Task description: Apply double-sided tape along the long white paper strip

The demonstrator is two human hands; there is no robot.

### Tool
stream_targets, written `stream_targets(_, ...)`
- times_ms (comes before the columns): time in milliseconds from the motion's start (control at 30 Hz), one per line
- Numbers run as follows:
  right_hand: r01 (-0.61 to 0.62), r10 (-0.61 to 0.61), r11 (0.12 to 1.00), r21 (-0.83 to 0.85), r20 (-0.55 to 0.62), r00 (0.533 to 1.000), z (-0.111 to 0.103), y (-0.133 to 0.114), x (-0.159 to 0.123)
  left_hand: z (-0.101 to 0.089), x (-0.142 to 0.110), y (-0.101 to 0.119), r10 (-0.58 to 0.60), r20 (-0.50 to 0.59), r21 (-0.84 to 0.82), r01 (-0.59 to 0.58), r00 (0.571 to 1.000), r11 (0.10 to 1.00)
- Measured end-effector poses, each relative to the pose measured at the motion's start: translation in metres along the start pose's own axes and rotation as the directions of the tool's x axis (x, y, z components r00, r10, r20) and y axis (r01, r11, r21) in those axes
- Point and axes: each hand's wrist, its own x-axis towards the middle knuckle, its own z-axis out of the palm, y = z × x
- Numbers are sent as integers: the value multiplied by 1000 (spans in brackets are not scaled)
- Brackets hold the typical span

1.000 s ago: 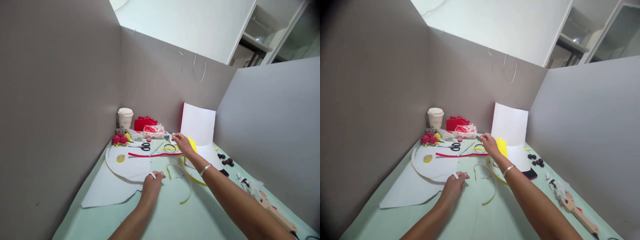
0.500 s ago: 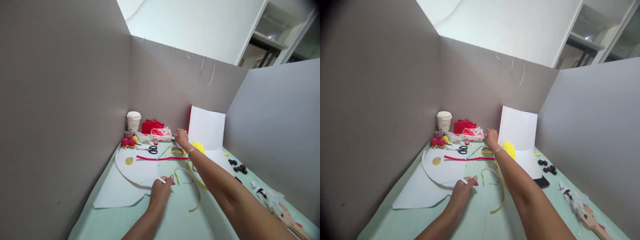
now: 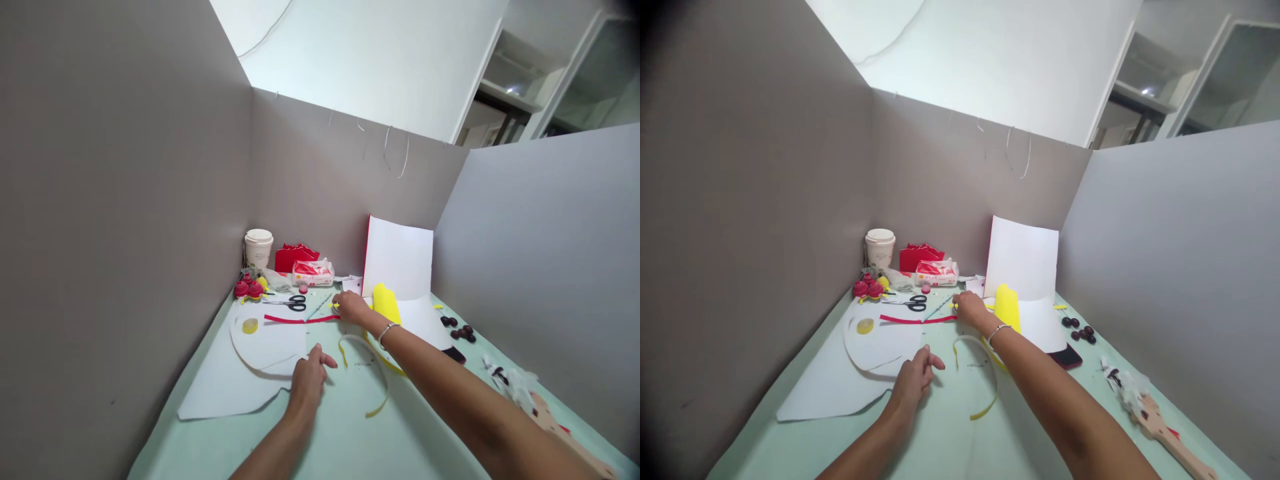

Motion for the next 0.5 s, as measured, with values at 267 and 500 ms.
stream_targets(267, -156, 156, 987, 31, 16, 988, 0, -18, -10, 2, 2, 2, -13, -15, 13, 13, 1000, 1000)
stream_targets(500, -227, 234, 967, 118, -47, 971, -5, -8, -15, 2, -5, 2, 15, -15, -19, -16, 1000, 1000)
